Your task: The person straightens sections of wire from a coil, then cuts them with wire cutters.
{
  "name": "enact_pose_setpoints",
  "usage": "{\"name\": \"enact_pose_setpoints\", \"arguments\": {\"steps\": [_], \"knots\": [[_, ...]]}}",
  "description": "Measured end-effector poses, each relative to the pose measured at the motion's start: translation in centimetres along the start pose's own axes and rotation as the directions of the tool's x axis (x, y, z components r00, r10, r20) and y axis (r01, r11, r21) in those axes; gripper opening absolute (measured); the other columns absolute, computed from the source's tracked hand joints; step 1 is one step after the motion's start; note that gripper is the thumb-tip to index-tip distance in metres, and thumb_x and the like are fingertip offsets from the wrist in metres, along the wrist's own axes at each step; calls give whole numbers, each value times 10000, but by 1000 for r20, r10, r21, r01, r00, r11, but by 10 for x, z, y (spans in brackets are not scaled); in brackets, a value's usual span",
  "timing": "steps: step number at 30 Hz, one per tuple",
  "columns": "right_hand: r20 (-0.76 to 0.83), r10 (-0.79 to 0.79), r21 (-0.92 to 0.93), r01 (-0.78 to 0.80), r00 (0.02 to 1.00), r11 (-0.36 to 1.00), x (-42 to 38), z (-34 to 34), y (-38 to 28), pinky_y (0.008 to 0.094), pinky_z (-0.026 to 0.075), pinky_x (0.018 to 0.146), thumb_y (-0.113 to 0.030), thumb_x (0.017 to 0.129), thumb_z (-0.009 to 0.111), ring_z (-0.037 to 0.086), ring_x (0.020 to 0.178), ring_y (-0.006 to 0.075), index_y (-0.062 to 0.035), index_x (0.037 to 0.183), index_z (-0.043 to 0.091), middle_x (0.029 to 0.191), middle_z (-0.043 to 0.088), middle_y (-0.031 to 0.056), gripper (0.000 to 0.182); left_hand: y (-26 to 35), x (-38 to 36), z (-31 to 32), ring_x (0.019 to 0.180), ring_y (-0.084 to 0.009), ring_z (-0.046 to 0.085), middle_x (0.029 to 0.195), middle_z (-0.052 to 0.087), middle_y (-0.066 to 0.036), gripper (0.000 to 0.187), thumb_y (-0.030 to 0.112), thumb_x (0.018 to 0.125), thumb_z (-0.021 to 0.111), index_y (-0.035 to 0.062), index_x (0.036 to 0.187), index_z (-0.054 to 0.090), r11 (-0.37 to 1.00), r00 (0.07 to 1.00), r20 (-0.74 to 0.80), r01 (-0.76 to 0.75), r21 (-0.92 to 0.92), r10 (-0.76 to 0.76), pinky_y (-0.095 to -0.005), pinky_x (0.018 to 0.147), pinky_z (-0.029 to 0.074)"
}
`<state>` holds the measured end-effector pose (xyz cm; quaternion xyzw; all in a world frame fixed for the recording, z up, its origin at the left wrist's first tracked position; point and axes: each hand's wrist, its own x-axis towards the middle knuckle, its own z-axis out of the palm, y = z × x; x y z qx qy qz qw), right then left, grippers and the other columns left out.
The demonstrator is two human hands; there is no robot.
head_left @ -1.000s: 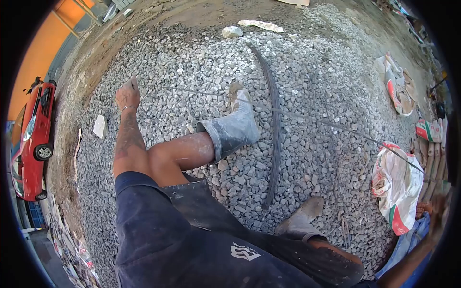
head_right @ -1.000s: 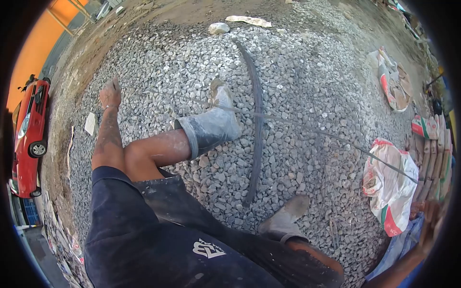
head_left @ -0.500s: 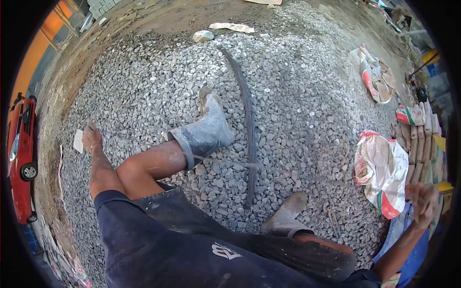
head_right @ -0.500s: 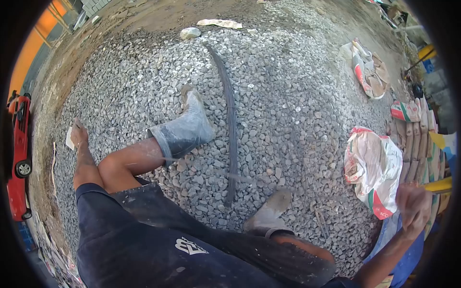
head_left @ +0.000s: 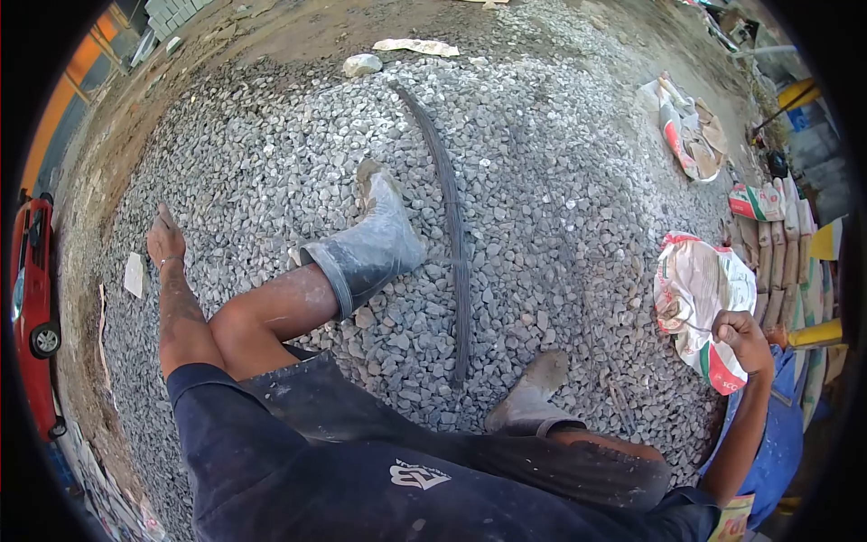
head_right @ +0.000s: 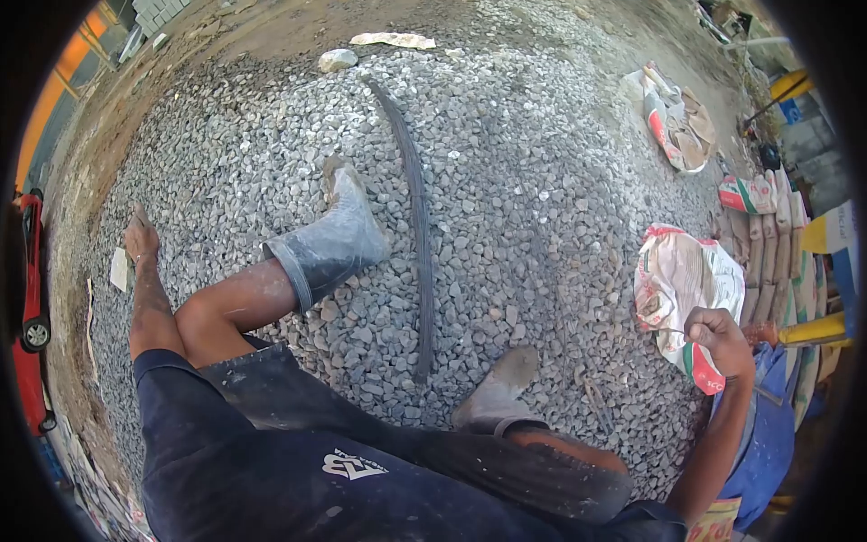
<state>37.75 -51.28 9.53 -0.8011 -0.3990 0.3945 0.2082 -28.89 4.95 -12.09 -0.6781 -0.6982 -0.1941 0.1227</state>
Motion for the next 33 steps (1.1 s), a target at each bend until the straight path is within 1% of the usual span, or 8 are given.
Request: {"name": "enact_pose_setpoints", "arguments": {"steps": [7,14,17,19,22,24,30,33], "knots": [[-140,-80,397,130,987,908,-4,4,45,240,312,586,-386,806,625,391,622,97,-46,658,496,641,433,1,394,47,20,-15,879,-394,571,925,617,-225,633,520,914,257,15,895,638,992,996,-66,52,-118,-60,-466,756,423],[-551,-15,781,522,834,342,1,61,137,244,321,610,-214,925,483,346,669,94,-74,849,440,749,355,-12,165,102,43,-41,630,-263,540,660,591,-97,454,463,844,520,28,726,579,926,970,-197,60,-372,-142,-369,622,417],[-389,390,743,33,835,669,10,130,188,240,340,534,-256,916,504,361,559,90,-87,826,499,637,379,-37,192,110,35,-40,567,-224,495,598,544,-80,418,422,826,570,23,704,558,928,994,-105,-30,-371,-10,-343,591,408],[-277,449,817,-38,850,576,17,179,211,232,338,504,-289,912,506,373,537,74,-84,843,530,622,392,-46,217,110,32,-38,568,-209,508,609,553,-77,415,413,830,572,18,703,559,916,998,-50,-59,-396,42,-332,590,413],[-277,589,650,-304,759,697,14,219,223,262,351,480,-298,877,544,407,503,99,-49,797,569,579,425,-23,263,111,25,-39,586,-140,544,647,589,-57,393,378,846,573,8,713,568,842,993,57,-53,-537,99,-287,590,427],[-441,207,-69,-263,874,962,8,233,258,301,381,480,-292,823,589,466,487,150,-9,758,606,537,491,37,291,112,23,-44,601,-97,548,666,606,-43,376,355,858,570,5,722,574,809,981,138,-29,-588,135,-255,593,429],[-420,392,-138,-484,819,864,-7,212,243,396,461,661,-269,791,592,610,729,336,-27,817,649,761,627,189,251,127,20,-68,682,-88,540,752,615,-49,326,299,890,547,-18,831,597,691,946,118,-131,-710,301,-238,625,427],[-379,271,-499,-443,885,745,-7,195,217,422,456,713,-263,782,609,595,798,353,-27,874,623,836,618,183,253,181,-34,-141,670,-96,527,746,606,-44,277,253,894,549,-13,828,593,581,930,-48,-267,-769,364,-236,631,427]]}}
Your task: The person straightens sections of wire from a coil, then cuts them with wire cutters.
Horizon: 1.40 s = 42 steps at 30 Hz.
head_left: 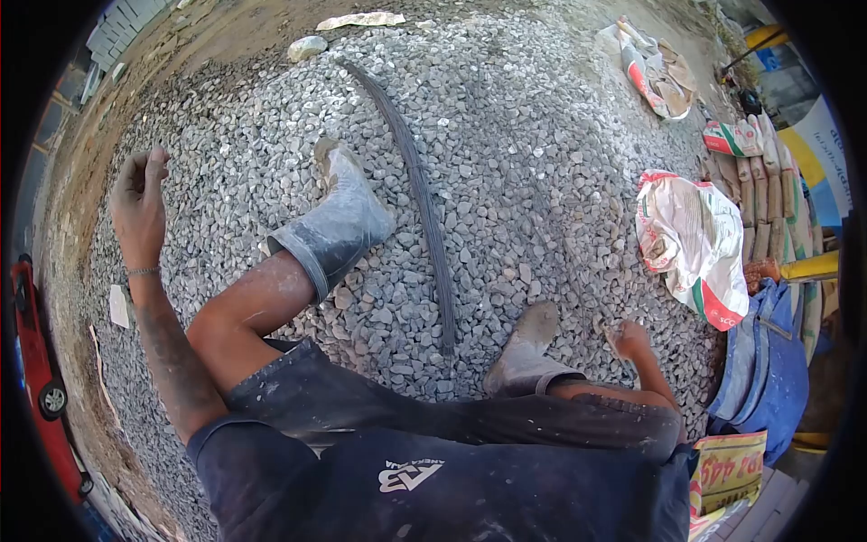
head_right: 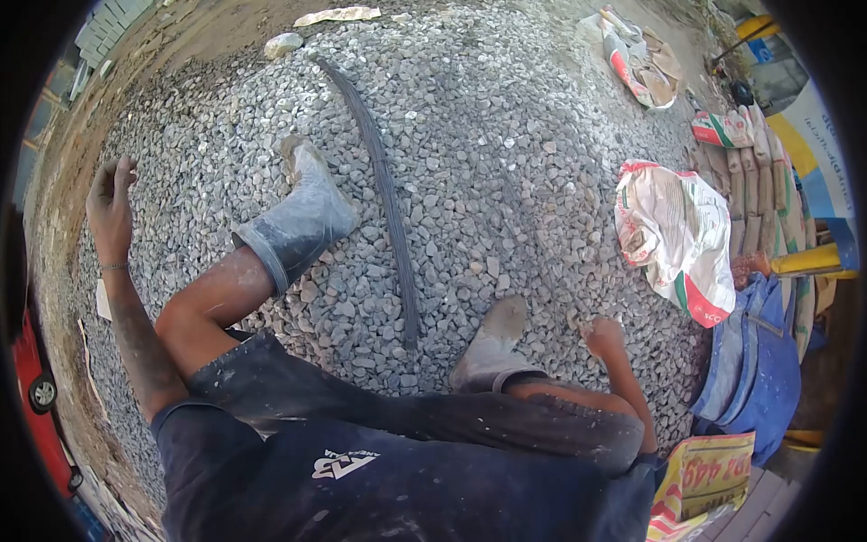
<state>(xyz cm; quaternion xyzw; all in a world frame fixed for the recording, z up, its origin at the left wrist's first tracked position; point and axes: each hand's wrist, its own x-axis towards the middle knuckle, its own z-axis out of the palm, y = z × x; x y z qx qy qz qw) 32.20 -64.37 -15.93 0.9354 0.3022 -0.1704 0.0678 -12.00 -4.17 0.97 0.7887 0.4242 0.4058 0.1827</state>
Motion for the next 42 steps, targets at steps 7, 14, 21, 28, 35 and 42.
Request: {"name": "enact_pose_setpoints", "arguments": {"steps": [7,14,21,28,35,42], "knots": [[294,-547,141,531,784,836,57,-96,-210,417,462,726,-270,785,613,591,818,324,-35,910,594,843,616,158,267,82,-92,64,708,-255,596,809,606,-155,280,255,817,617,-11,891,572,999,624,780,0,-45,35,-330,668,464],[64,-479,181,462,875,868,93,20,-359,401,489,683,-332,760,644,627,762,294,-61,826,649,769,644,127,279,84,-103,75,842,-337,579,870,597,-181,384,350,814,596,-2,961,547,997,523,851,-72,-2,40,-397,737,453],[-45,-284,83,287,958,954,83,52,-382,424,492,690,-269,765,595,628,773,303,-48,781,632,817,642,140,225,70,-110,88,836,-311,587,893,591,-175,390,346,826,593,6,1009,538,971,567,819,-232,61,84,-379,733,459],[32,-352,340,322,935,884,95,54,-359,436,486,735,-204,740,575,615,807,362,-26,809,646,809,639,197,203,67,-119,93,854,-329,582,898,597,-179,402,360,822,578,4,1007,543,981,503,858,-196,-3,104,-393,755,459],[-21,-253,360,243,967,901,78,53,-365,404,496,705,-251,748,599,625,740,333,-33,778,643,755,640,159,225,66,-118,96,855,-325,584,920,594,-179,375,343,827,582,12,996,540,981,489,868,-196,18,82,-387,752,456],[12,-211,183,206,977,961,73,46,-382,445,485,721,-220,736,605,624,758,365,0,776,635,787,631,221,226,66,-118,97,852,-324,584,909,595,-179,378,346,827,583,13,1000,542,976,481,875,-210,51,58,-387,752,458]]}}
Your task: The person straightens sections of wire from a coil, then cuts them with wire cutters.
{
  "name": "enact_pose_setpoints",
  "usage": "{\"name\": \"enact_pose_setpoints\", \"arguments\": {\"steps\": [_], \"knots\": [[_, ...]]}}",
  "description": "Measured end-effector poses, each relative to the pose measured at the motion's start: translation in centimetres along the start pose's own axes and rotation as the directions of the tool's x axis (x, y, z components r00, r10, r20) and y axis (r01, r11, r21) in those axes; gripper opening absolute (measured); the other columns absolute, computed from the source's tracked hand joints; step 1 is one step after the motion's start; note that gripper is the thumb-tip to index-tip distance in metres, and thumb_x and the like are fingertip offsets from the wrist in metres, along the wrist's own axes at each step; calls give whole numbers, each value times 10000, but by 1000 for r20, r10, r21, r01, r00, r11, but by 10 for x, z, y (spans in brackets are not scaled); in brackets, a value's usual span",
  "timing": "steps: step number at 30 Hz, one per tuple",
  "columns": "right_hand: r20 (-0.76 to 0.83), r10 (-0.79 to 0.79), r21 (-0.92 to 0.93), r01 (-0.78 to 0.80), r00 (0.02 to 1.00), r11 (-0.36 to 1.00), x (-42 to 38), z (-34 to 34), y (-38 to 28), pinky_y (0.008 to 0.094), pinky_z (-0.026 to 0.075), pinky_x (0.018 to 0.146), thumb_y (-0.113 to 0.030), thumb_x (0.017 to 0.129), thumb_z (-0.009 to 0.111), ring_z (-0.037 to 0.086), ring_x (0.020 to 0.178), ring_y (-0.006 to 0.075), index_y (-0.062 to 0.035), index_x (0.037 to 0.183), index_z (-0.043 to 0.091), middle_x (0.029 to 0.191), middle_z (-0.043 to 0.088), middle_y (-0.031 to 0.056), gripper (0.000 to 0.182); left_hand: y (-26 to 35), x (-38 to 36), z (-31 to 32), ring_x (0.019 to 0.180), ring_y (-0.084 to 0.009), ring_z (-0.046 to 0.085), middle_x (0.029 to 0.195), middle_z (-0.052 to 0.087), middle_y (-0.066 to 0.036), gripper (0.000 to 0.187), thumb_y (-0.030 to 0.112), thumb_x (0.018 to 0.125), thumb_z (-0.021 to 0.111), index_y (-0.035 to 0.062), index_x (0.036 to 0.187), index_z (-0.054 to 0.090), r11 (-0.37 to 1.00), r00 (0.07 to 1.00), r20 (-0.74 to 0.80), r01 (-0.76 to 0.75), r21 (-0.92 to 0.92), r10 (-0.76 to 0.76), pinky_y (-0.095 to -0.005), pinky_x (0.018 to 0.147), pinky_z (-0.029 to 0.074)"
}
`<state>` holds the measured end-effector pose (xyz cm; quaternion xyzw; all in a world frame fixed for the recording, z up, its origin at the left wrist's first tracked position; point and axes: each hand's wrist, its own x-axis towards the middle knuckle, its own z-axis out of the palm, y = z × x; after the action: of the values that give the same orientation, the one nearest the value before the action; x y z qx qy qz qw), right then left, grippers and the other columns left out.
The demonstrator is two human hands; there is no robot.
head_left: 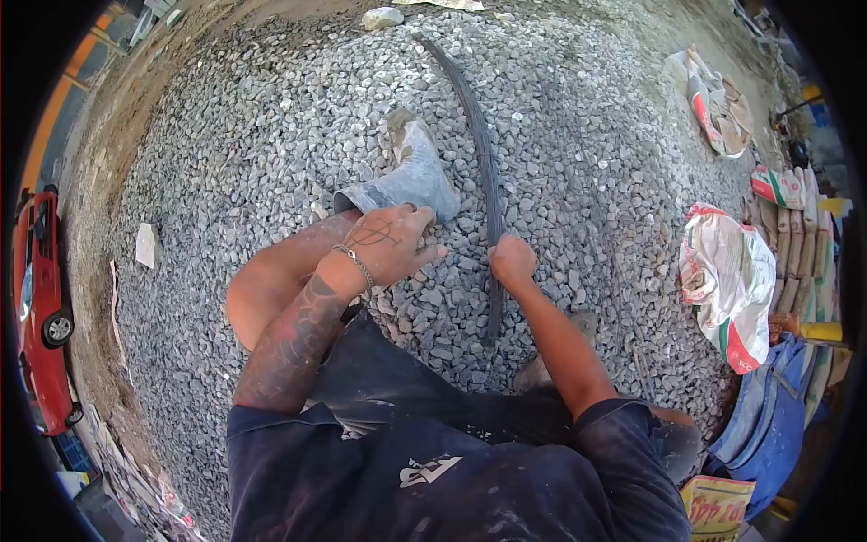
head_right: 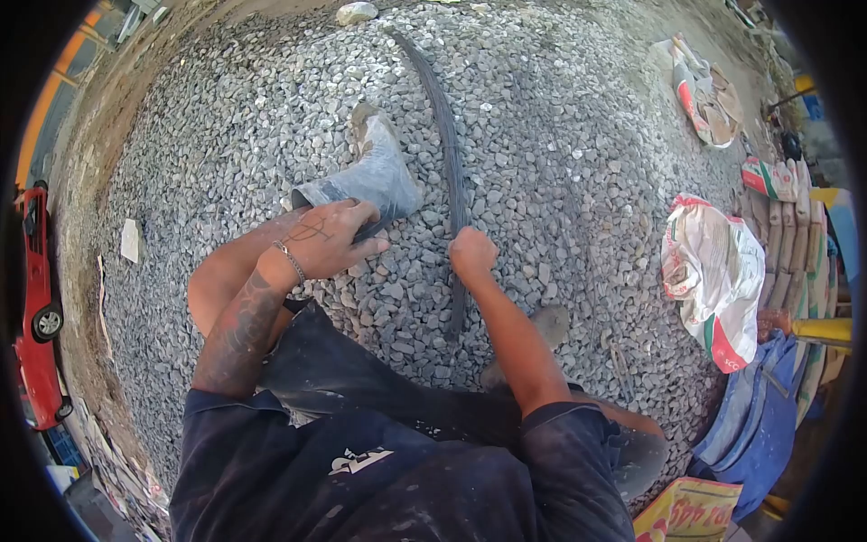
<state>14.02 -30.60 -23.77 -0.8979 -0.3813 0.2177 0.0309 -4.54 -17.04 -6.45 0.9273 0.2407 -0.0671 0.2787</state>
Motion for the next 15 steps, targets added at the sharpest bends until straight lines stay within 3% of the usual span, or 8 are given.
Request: {"name": "enact_pose_setpoints", "arguments": {"steps": [3,5,6,8,9,11,15], "knots": [[-11,-24,89,25,1000,996,3,0,10,439,487,714,-213,733,589,626,758,359,5,780,640,790,633,215,229,-3,0,1,846,-325,583,906,594,-178,382,351,828,581,12,999,544,1000,1000,-11,-17,-13,16,-389,752,458],[-62,-233,207,241,970,948,13,13,33,406,489,642,-217,762,564,622,689,310,3,780,625,714,625,190,230,-3,0,2,840,-325,583,904,594,-177,386,354,826,581,9,996,545,1000,1000,-3,-8,-11,8,-389,750,458],[-60,-235,203,242,970,949,17,11,39,406,489,642,-217,762,564,622,689,310,3,780,625,714,625,190,230,-3,0,2,840,-325,583,904,594,-177,386,354,826,581,9,996,545,1000,1000,-5,-7,-15,6,-389,750,458],[214,-202,447,88,956,890,26,9,46,324,474,604,-184,796,554,588,635,196,6,818,620,710,624,111,202,-2,-1,0,840,-327,583,901,594,-176,388,354,823,583,8,994,545,1000,1000,-20,-11,-27,10,-390,749,456],[218,-202,445,87,955,892,27,5,47,324,474,604,-184,796,554,588,635,196,6,818,620,710,624,111,202,-3,-2,1,840,-327,583,901,594,-176,388,354,823,583,8,994,545,999,1000,-19,-8,-32,8,-390,749,456],[402,-231,676,-118,886,727,28,-3,50,254,444,589,-165,841,540,530,619,104,0,855,606,737,605,36,178,-3,-2,1,844,-329,581,901,593,-175,386,349,823,583,8,999,544,1000,1000,-16,-10,-18,10,-392,748,455],[475,-171,736,-283,863,615,17,-26,41,231,434,597,-165,872,515,527,624,89,-13,876,598,765,609,21,173,-4,-3,-1,851,-330,579,905,591,-176,388,348,826,579,7,1007,543,999,1000,-2,0,-39,0,-392,750,454]]}}
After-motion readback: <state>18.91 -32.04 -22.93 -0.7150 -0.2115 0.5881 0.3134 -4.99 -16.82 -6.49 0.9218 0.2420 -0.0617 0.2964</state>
